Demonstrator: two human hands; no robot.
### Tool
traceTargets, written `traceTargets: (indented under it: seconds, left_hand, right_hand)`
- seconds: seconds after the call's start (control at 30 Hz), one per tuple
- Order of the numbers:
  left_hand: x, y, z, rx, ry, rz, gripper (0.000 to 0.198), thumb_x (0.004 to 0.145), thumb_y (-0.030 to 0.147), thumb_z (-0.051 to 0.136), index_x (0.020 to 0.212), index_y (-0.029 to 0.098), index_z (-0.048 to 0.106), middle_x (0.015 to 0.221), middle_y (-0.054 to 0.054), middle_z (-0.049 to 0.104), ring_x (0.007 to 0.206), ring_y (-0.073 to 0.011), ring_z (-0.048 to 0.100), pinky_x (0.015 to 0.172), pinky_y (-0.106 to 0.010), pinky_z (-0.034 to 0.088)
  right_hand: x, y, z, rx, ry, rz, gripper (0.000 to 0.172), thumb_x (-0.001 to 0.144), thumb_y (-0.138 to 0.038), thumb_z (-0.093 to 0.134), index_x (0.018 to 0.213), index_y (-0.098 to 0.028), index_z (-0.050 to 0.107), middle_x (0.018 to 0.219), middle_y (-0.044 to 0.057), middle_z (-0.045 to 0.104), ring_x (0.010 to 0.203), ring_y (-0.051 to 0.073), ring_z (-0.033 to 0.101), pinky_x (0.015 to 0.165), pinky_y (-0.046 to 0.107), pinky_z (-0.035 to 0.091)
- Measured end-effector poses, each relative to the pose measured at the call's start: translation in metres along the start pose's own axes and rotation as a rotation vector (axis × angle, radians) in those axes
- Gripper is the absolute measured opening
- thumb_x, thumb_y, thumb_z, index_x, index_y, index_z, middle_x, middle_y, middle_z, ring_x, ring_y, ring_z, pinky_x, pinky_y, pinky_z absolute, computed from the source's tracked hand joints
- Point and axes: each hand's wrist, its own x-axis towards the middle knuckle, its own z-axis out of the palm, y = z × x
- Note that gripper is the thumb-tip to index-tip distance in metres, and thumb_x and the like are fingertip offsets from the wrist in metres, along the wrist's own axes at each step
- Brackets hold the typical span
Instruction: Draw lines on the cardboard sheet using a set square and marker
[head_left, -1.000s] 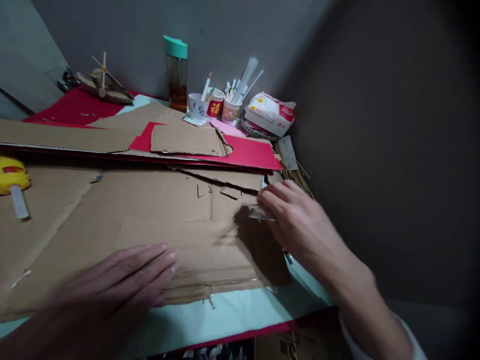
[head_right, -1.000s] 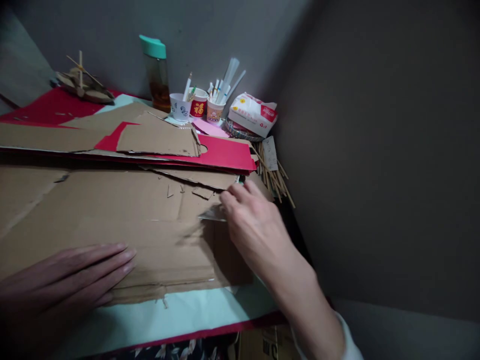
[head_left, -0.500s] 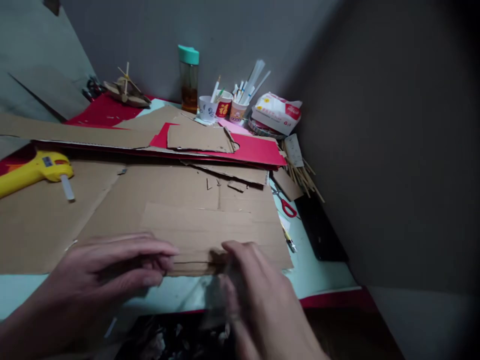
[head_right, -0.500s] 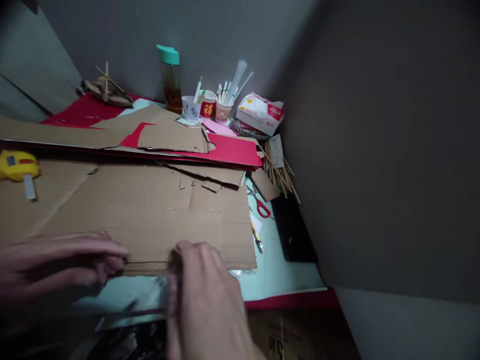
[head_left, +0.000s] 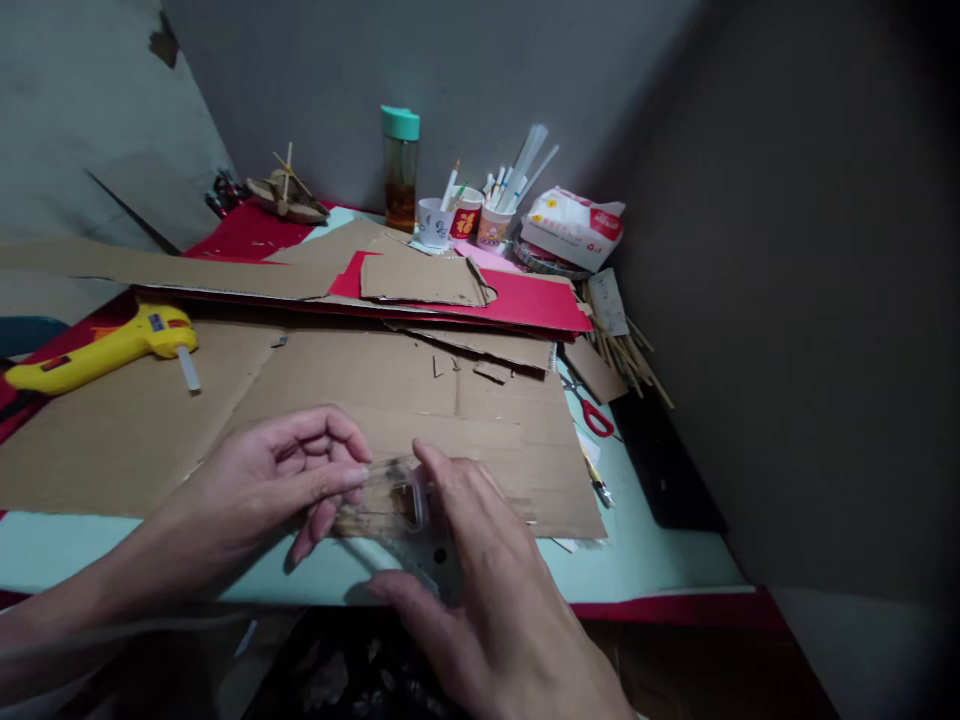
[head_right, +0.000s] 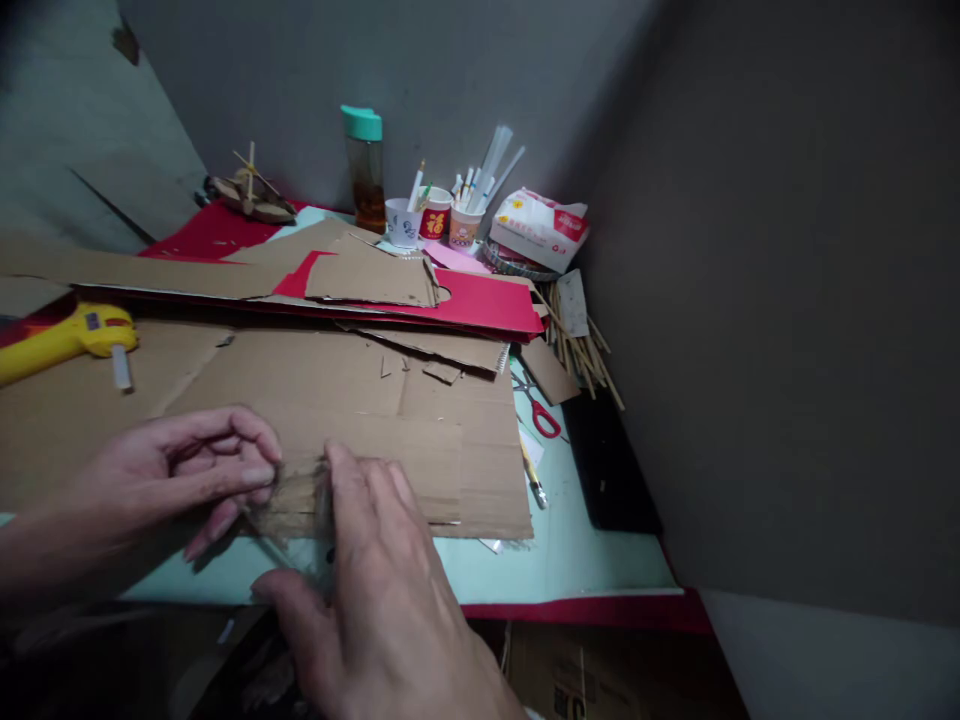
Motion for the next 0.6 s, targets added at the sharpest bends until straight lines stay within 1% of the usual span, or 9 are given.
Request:
traceTargets:
  seconds: [0.07, 0.13, 0.23, 0.3, 0.37, 0.5, 0.6]
  left_hand:
    - [0.004, 0.0, 0.0, 0.012, 0.046, 0.021, 0.032, 0.079, 0.047, 0.085, 0.087, 0.02, 0.067, 0.053, 0.005, 0.058, 0.039, -0.009, 0.053, 0.038, -0.014, 0.045]
    - [0.006, -0.001, 0.001, 0.015, 0.088, 0.037, 0.032, 0.08, 0.046, 0.084, 0.088, 0.02, 0.067, 0.051, 0.005, 0.055, 0.04, -0.0084, 0.051, 0.038, -0.013, 0.043]
    - [0.005, -0.003, -0.002, 0.015, 0.126, 0.048, 0.033, 0.083, 0.049, 0.081, 0.095, 0.02, 0.068, 0.055, 0.004, 0.058, 0.044, -0.0109, 0.055, 0.039, -0.016, 0.047]
    - [0.003, -0.004, -0.005, 0.017, 0.142, 0.048, 0.033, 0.085, 0.049, 0.08, 0.099, 0.021, 0.069, 0.06, 0.003, 0.061, 0.048, -0.0131, 0.06, 0.042, -0.018, 0.052]
    - [0.002, -0.004, -0.007, 0.02, 0.154, 0.051, 0.033, 0.084, 0.048, 0.08, 0.1, 0.021, 0.069, 0.062, 0.002, 0.064, 0.051, -0.0144, 0.064, 0.043, -0.019, 0.054]
    - [0.004, -0.001, -0.008, 0.043, 0.156, 0.063, 0.032, 0.082, 0.048, 0.08, 0.098, 0.021, 0.071, 0.061, 0.0, 0.068, 0.051, -0.0167, 0.067, 0.046, -0.021, 0.057]
    - [0.004, -0.001, -0.008, 0.072, 0.162, 0.08, 0.031, 0.079, 0.046, 0.081, 0.097, 0.022, 0.075, 0.061, -0.001, 0.07, 0.053, -0.0163, 0.069, 0.05, -0.019, 0.058]
  right_hand:
    - [0.003, 0.003, 0.002, -0.027, -0.014, 0.03, 0.074, 0.101, -0.044, 0.065, 0.164, -0.022, 0.033, 0.152, 0.018, 0.059, 0.139, 0.037, 0.058, 0.109, 0.058, 0.059]
    - [0.007, 0.007, 0.008, -0.003, 0.001, 0.058, 0.07, 0.101, -0.039, 0.064, 0.163, -0.022, 0.035, 0.146, 0.017, 0.063, 0.132, 0.036, 0.063, 0.105, 0.059, 0.061]
    - [0.013, 0.012, 0.014, 0.056, 0.095, 0.059, 0.065, 0.103, -0.031, 0.059, 0.162, -0.025, 0.033, 0.131, 0.014, 0.07, 0.116, 0.029, 0.071, 0.098, 0.053, 0.064]
    - [0.015, 0.013, 0.015, 0.053, 0.136, 0.058, 0.063, 0.104, -0.032, 0.059, 0.162, -0.025, 0.034, 0.129, 0.014, 0.071, 0.109, 0.028, 0.073, 0.094, 0.051, 0.065]
    - [0.017, 0.013, 0.014, 0.052, 0.135, 0.051, 0.06, 0.104, -0.032, 0.06, 0.159, -0.025, 0.039, 0.129, 0.013, 0.072, 0.105, 0.025, 0.073, 0.092, 0.047, 0.065]
    - [0.021, 0.012, 0.011, 0.166, 0.157, 0.048, 0.05, 0.104, -0.026, 0.059, 0.152, -0.024, 0.047, 0.114, 0.006, 0.074, 0.09, 0.015, 0.073, 0.09, 0.031, 0.064]
    - [0.024, 0.014, 0.011, 0.249, 0.172, 0.083, 0.042, 0.104, -0.026, 0.058, 0.146, -0.026, 0.054, 0.108, 0.002, 0.075, 0.088, 0.012, 0.073, 0.088, 0.027, 0.063]
